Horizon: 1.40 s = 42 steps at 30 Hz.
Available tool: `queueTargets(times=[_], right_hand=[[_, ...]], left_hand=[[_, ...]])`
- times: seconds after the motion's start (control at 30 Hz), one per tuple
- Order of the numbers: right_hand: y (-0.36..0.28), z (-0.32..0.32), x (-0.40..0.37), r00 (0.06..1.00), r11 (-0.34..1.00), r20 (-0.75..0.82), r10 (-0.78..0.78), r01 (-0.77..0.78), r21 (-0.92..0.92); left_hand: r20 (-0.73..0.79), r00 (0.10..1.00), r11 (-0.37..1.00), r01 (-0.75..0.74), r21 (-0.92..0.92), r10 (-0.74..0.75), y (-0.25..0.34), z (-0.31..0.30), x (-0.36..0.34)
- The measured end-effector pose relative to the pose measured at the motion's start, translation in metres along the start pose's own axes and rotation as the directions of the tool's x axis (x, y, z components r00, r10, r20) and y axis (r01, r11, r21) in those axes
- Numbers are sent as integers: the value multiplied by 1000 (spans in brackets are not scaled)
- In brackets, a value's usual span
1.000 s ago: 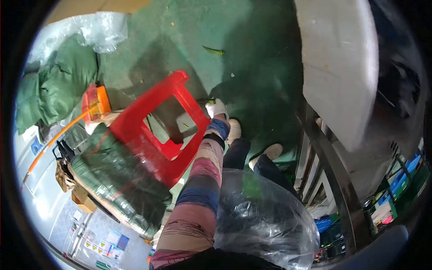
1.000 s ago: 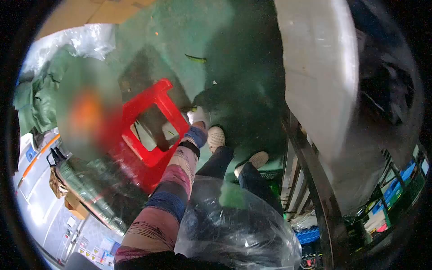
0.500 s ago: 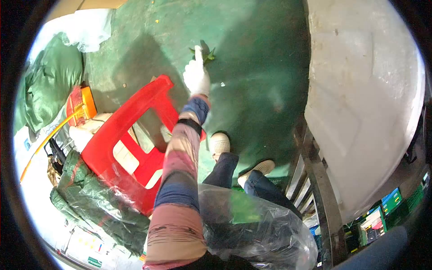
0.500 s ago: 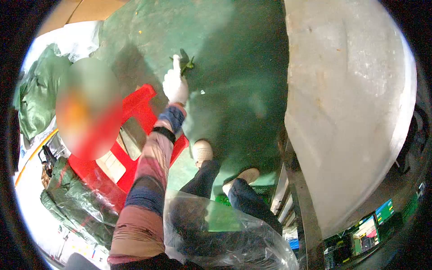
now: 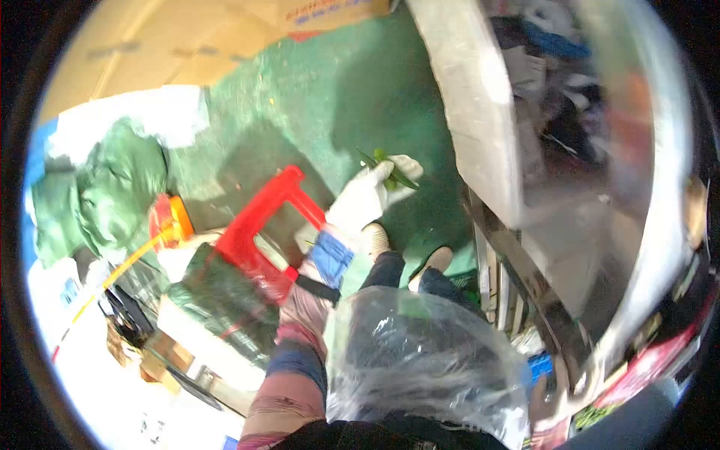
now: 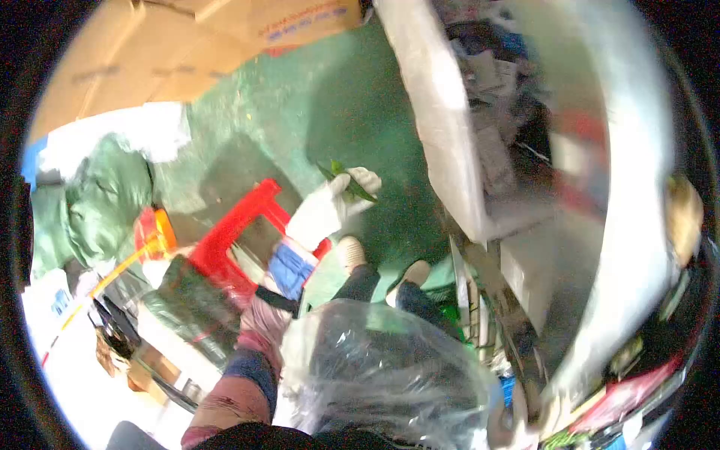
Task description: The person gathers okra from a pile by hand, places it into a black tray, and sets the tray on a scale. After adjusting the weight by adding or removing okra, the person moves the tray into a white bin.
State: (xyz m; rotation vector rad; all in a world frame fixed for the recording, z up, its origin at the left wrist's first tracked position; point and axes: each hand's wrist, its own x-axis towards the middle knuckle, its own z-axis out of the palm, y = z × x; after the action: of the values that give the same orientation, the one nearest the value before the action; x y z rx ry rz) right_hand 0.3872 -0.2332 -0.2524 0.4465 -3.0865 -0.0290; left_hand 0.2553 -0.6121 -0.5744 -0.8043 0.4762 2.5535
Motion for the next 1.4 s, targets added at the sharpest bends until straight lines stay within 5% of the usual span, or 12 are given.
queueTargets(times=[0.1,0.23,0.53,0.7,0.77,0.97,1.03,1.07,1.13,1.17,1.27,1.4], right_hand=[[-17,-30,36,994,999,97,-43,43,-4],[-19,-31,44,997,993,-78,2,7,115],[-9,-15,22,999,955,-47,-16,30,294],[-9,-29,19,998,903,-56,-23,45,427],[-3,-26,15,987,857,-158,-30,107,505],[36,-81,-49,963,726,-216,159,34,687],[81,-85,-98,873,676,-331,357,3,737],[104,-89,-127,811,643,-373,450,-5,766],[158,-131,-201,716,421,16,698,-428,800],[178,-93,-234,534,445,-230,814,-317,838],[245,-95,-340,-28,242,-350,936,-671,701],[324,-66,-461,-415,-26,-452,790,-759,651]], left_hand=[[211,974,995,94,-45,-83,7,90,-64],[167,975,908,65,413,-146,26,229,-134],[532,839,448,-435,782,-115,-20,429,-197],[717,671,247,-675,696,-187,-117,531,-201],[845,507,-78,-862,502,-172,-159,573,-199],[789,406,-595,-801,64,-461,-225,607,-127],[740,494,-699,-714,46,-456,-247,616,-140],[808,389,-697,-716,-37,-443,-265,620,-153],[831,321,-651,-756,-64,-454,-310,632,-176],[800,361,-609,-793,-7,-479,-338,639,-189],[738,287,-436,-900,-11,-611,-430,645,-219],[581,177,-233,-972,-22,-795,-542,646,-217]])
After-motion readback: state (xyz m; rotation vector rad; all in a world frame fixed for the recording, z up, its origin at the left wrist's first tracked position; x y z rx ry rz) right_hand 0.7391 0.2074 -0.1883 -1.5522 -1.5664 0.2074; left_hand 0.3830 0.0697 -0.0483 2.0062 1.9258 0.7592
